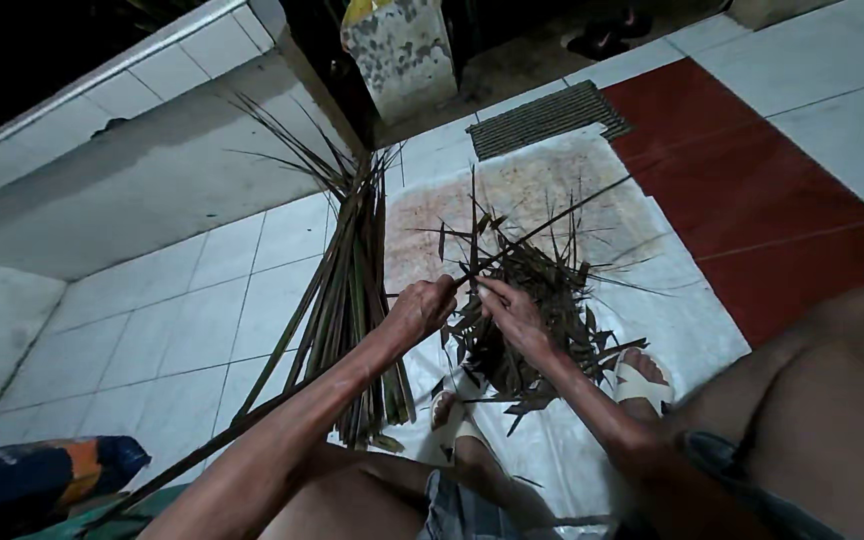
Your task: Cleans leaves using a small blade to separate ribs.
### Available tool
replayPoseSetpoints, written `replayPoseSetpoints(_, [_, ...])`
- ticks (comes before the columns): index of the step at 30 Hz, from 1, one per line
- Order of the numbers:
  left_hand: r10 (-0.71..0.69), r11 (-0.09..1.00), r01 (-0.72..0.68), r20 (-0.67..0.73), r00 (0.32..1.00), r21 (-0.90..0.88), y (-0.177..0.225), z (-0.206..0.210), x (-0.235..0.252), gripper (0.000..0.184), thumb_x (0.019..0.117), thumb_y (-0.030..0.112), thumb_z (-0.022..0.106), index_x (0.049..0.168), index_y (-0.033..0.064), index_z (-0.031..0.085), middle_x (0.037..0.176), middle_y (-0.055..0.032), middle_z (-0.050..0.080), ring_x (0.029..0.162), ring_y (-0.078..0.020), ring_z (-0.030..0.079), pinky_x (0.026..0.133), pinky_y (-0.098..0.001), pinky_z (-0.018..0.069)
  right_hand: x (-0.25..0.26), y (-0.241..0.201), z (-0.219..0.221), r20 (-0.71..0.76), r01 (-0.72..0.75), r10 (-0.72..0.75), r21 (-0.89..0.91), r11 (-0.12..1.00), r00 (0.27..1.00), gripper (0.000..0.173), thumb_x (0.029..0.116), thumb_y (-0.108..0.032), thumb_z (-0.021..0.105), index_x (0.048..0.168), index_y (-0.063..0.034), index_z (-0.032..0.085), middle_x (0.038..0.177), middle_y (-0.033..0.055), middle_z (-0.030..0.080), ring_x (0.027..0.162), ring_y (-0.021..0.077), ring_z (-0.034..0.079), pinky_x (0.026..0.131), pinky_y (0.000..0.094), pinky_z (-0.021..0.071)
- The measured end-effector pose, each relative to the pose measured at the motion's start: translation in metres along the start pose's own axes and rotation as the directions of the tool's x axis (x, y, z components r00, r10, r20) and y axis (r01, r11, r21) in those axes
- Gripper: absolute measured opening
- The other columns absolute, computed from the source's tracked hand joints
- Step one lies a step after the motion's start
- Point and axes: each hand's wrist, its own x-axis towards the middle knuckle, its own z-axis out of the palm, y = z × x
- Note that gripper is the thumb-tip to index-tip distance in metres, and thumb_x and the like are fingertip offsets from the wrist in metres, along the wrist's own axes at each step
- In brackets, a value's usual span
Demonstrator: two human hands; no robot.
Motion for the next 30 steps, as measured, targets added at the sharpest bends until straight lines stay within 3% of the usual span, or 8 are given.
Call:
replayPoseSetpoints(2, [0.009, 0.999, -0.011, -0.036, 0.999, -0.046, 0.002, 0.001, 0.001, 0.029, 0.106, 0.024, 0.05, 0.125, 0.0097, 0.067, 0.075, -0.0088, 0.066, 0.065, -0.0249, 0.065, 0.065, -0.0469, 0.0558, 0.0, 0.0, 0.0, -0.001, 0.011, -0.011, 0.011, 1.0, 1.0, 0.038, 0.1085, -0.034, 0.051, 0.141, -0.0173, 0.063, 0.086, 0.0017, 0.067, 0.064, 0.0107, 0.056, 0.061, 0.0295, 0.0488])
replayPoseSetpoints(4, [-0.005, 0.995, 0.001, -0.042, 0.999, -0.095, 0.005, 0.001, 0.004, 0.028, 0.1085, 0.026, 0.051, 0.123, 0.01, 0.069, 0.077, -0.0085, 0.068, 0.066, -0.0227, 0.066, 0.067, -0.0446, 0.0567, -0.001, -0.001, 0.0, 0.003, 0.012, -0.012, 0.002, 1.0, 1.0, 0.038, 0.1085, -0.034, 0.051, 0.141, -0.0175, 0.063, 0.085, 0.0018, 0.066, 0.064, 0.011, 0.055, 0.061, 0.0303, 0.0491])
replayPoseSetpoints(8, [-0.004, 0.984, 0.009, 0.024, 1.0, -0.178, 0.007, 0.003, 0.006, 0.023, 0.1072, 0.018, 0.052, 0.111, 0.0008, 0.066, 0.078, -0.0101, 0.069, 0.067, -0.0209, 0.068, 0.069, -0.041, 0.0588, -0.004, -0.005, 0.0, 0.038, 0.014, -0.012, -0.042, 0.999, 0.999, 0.037, 0.1085, -0.036, 0.05, 0.138, -0.0188, 0.065, 0.082, 0.0007, 0.065, 0.066, 0.0114, 0.057, 0.065, 0.0318, 0.0499])
replayPoseSetpoints(12, [-0.051, 0.965, 0.055, 0.021, 0.998, -0.256, 0.006, 0.007, 0.009, 0.027, 0.1103, 0.025, 0.047, 0.117, 0.0039, 0.062, 0.071, -0.0084, 0.063, 0.058, -0.0192, 0.063, 0.062, -0.0389, 0.0575, -0.005, -0.008, 0.0, 0.028, 0.026, -0.026, -0.017, 1.0, 0.999, 0.037, 0.1086, -0.036, 0.05, 0.138, -0.019, 0.065, 0.082, 0.0006, 0.066, 0.064, 0.011, 0.056, 0.062, 0.0307, 0.0498])
replayPoseSetpoints(15, [-0.054, 0.958, 0.055, 0.01, 0.998, -0.28, 0.005, 0.007, 0.009, 0.032, 0.111, 0.027, 0.047, 0.126, 0.0061, 0.066, 0.073, -0.0079, 0.066, 0.058, -0.0176, 0.063, 0.061, -0.0362, 0.0571, -0.007, -0.012, -0.004, 0.009, 0.016, -0.016, -0.001, 1.0, 1.0, 0.038, 0.1093, -0.033, 0.05, 0.142, -0.0182, 0.063, 0.083, 0.0016, 0.066, 0.062, 0.0113, 0.054, 0.059, 0.0299, 0.0475])
replayPoseSetpoints(19, [0.013, 0.991, -0.02, -0.057, 0.998, -0.13, 0.006, 0.009, 0.008, 0.026, 0.1084, 0.018, 0.05, 0.121, 0.0038, 0.068, 0.08, -0.0102, 0.071, 0.071, -0.0245, 0.07, 0.072, -0.0458, 0.0594, -0.007, -0.011, -0.007, 0.002, 0.013, -0.013, -0.035, 0.999, 1.0, 0.037, 0.1085, -0.033, 0.052, 0.14, -0.0177, 0.064, 0.083, 0.0024, 0.067, 0.065, 0.012, 0.058, 0.063, 0.0318, 0.0504])
replayPoseSetpoints(23, [0.059, 0.996, -0.052, -0.113, 0.992, 0.07, 0.01, 0.011, 0.008, 0.02, 0.1066, 0.016, 0.052, 0.107, 0.0023, 0.066, 0.078, -0.0138, 0.067, 0.069, -0.0313, 0.069, 0.065, -0.0504, 0.0582, -0.008, -0.009, -0.006, 0.005, 0.032, -0.032, -0.05, 0.998, 0.999, 0.036, 0.1079, -0.034, 0.053, 0.138, -0.0197, 0.065, 0.084, 0.002, 0.067, 0.068, 0.0122, 0.06, 0.067, 0.0329, 0.0522])
replayPoseSetpoints(30, [0.034, 0.978, -0.015, -0.085, 0.996, 0.21, 0.022, 0.011, 0.008, 0.02, 0.1064, 0.015, 0.052, 0.11, 0.0005, 0.066, 0.085, -0.017, 0.069, 0.073, -0.0351, 0.071, 0.065, -0.0515, 0.059, -0.01, -0.012, -0.002, -0.092, 0.005, -0.017, -0.128, 0.992, 0.996, 0.035, 0.107, -0.036, 0.054, 0.138, -0.0235, 0.066, 0.101, 0.0053, 0.073, 0.08, 0.0167, 0.067, 0.078, 0.0414, 0.0565])
